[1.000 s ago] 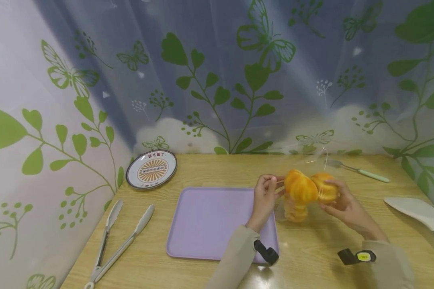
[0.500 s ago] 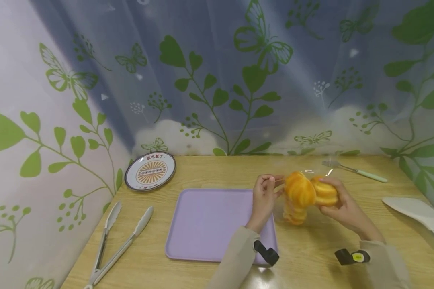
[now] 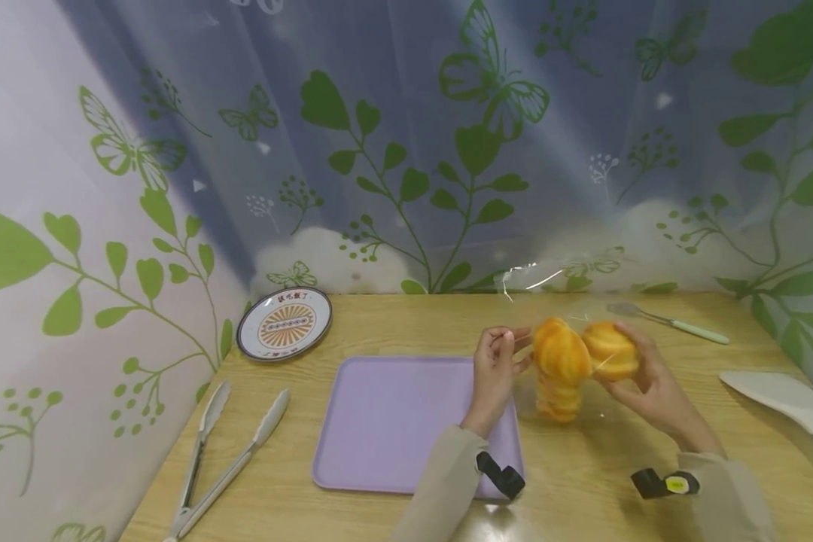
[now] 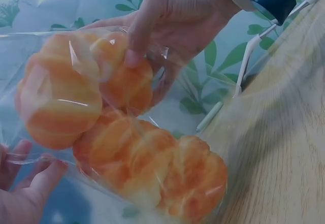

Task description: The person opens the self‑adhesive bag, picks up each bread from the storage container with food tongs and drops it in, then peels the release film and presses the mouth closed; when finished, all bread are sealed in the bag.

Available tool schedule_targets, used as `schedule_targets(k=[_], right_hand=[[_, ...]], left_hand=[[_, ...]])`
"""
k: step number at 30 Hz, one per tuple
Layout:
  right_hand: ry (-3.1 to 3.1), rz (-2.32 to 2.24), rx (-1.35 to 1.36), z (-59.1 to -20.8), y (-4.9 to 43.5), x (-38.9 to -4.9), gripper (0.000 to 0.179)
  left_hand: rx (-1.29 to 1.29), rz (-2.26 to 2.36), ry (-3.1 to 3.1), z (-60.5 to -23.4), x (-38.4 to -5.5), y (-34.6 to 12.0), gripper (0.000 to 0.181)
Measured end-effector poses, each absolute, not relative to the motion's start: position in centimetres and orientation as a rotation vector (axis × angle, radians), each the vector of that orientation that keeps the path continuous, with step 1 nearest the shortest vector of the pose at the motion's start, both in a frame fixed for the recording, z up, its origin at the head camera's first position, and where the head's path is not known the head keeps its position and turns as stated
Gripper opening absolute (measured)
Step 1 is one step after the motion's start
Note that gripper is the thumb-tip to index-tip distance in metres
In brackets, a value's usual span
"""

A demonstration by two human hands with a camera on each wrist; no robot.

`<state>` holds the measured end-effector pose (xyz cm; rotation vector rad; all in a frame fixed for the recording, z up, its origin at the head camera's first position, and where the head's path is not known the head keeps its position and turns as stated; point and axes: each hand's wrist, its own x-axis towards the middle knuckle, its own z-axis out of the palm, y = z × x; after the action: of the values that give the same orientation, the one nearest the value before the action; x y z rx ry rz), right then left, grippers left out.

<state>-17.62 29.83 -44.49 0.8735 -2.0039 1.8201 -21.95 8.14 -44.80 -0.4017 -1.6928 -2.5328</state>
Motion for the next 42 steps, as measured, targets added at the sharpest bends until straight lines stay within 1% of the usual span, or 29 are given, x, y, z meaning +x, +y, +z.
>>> schedule_targets(k=[4,7,10,17,20,27,29,32,37,42], right_hand=[[-1.932,1.907,0.926,-44.5,30.2,-17.3,0.082],[-1.991,1.936,0.960,-44.2,30.4,-17.1,0.076],[-2.074,1.924,1.008,-44.2,30.4,-17.1,0.075],[-2.114,1.930,1.046,-44.4,30.5,-17.5,0.070],[-2.102,1.946,1.068,-44.6,30.5,-17.7,0.069],[-1.878,2.077,1.294,-45.3,30.2,-18.5,0.075],[-1.864,2.072,1.271,-45.4,30.1,-18.5,0.075],[-1.874,2.056,1.196,-45.6,30.0,-18.4,0.069],[-1.991,1.978,0.993,-45.5,30.1,-17.9,0.060],[-2.063,1.902,0.861,-45.0,30.4,-17.4,0.052]], left_hand=[[-0.340,-2.508,-1.735,-45.0,-21.9,8.1,0.029],[-0.335,-2.518,-1.752,-45.1,-21.9,8.0,0.029],[-0.356,-2.526,-1.766,-45.1,-21.8,8.2,0.032],[-0.397,-2.525,-1.830,-44.9,-21.7,8.2,0.032],[-0.415,-2.553,-1.825,-44.8,-21.6,8.2,0.032],[-0.458,-2.612,-1.830,-44.6,-21.3,8.4,0.028],[-0.471,-2.614,-1.843,-44.6,-21.3,8.5,0.029],[-0.485,-2.609,-1.864,-44.6,-21.2,8.4,0.029],[-0.471,-2.593,-1.887,-44.6,-21.4,8.3,0.028],[-0.477,-2.571,-1.825,-44.5,-21.6,7.9,0.033]])
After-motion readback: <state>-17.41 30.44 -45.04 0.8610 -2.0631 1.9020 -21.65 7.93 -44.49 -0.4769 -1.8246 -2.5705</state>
